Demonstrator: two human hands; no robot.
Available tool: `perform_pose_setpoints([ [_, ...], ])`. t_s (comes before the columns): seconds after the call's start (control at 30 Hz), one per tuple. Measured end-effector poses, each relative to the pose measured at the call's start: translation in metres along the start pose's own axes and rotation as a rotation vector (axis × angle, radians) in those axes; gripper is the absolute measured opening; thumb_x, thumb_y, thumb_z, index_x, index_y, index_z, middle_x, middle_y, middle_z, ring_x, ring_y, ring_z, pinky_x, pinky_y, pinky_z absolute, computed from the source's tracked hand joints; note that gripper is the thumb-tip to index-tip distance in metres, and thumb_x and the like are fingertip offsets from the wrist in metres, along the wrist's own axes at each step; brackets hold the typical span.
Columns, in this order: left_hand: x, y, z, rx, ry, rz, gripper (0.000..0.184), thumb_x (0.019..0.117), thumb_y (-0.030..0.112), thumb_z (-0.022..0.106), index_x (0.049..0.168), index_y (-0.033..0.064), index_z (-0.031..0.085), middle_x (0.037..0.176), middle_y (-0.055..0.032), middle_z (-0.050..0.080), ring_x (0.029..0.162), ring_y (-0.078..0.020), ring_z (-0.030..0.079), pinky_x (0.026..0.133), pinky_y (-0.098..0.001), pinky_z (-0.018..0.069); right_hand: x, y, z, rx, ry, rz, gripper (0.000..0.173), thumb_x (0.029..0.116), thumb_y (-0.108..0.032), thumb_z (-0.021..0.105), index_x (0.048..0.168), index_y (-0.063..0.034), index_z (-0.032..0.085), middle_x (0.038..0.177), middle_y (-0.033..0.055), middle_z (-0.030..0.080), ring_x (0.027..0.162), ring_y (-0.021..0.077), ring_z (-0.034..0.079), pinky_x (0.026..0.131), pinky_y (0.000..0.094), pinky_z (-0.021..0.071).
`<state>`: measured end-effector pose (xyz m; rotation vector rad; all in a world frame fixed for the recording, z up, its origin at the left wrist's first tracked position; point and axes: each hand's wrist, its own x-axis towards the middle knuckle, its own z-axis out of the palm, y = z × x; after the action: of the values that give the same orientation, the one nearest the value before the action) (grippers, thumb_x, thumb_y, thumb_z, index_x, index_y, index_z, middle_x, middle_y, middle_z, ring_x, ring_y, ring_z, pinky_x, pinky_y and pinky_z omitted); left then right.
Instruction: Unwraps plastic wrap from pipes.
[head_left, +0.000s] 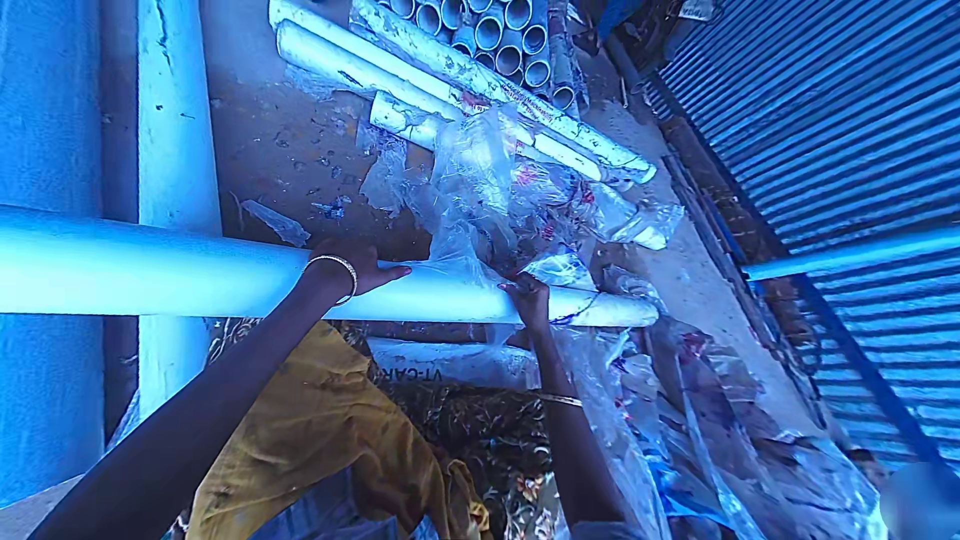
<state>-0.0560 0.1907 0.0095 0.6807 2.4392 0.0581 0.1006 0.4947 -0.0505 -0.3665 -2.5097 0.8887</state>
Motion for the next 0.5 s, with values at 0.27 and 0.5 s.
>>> perform_pose_setpoints([
  [0.27,-0.031,0.023,0.01,0.002,0.084,-0.035,0.086,0.0953,0.075,0.046,0.132,-0.0015,0.061,0.126,-0.0269,0.065,0.126,-0.0434,0.059,0.106,-0.0585,0.0425,0.07,0.012,0.006,0.079,-0.038,0.446,0.034,0.0889,-0.004,0.077,0.115,0.011,0.063,0.099,0.0218,0.066,0.086,0.0245,0.062,0.081,0.0436,0.0523],
  [0.5,-0.033,0.018,0.015,-0.005,0.169,-0.058,0.086,0.0951,0.074,0.049,0.136,-0.0007,0.059,0.126,-0.031,0.064,0.127,-0.0474,0.057,0.106,-0.0604,0.0403,0.124,0.002,0.015,-0.098,-0.321,0.297,0.023,0.0883,-0.002,0.075,0.103,0.0136,0.068,0.102,0.0284,0.068,0.095,0.0351,0.064,0.09,0.0503,0.0497],
])
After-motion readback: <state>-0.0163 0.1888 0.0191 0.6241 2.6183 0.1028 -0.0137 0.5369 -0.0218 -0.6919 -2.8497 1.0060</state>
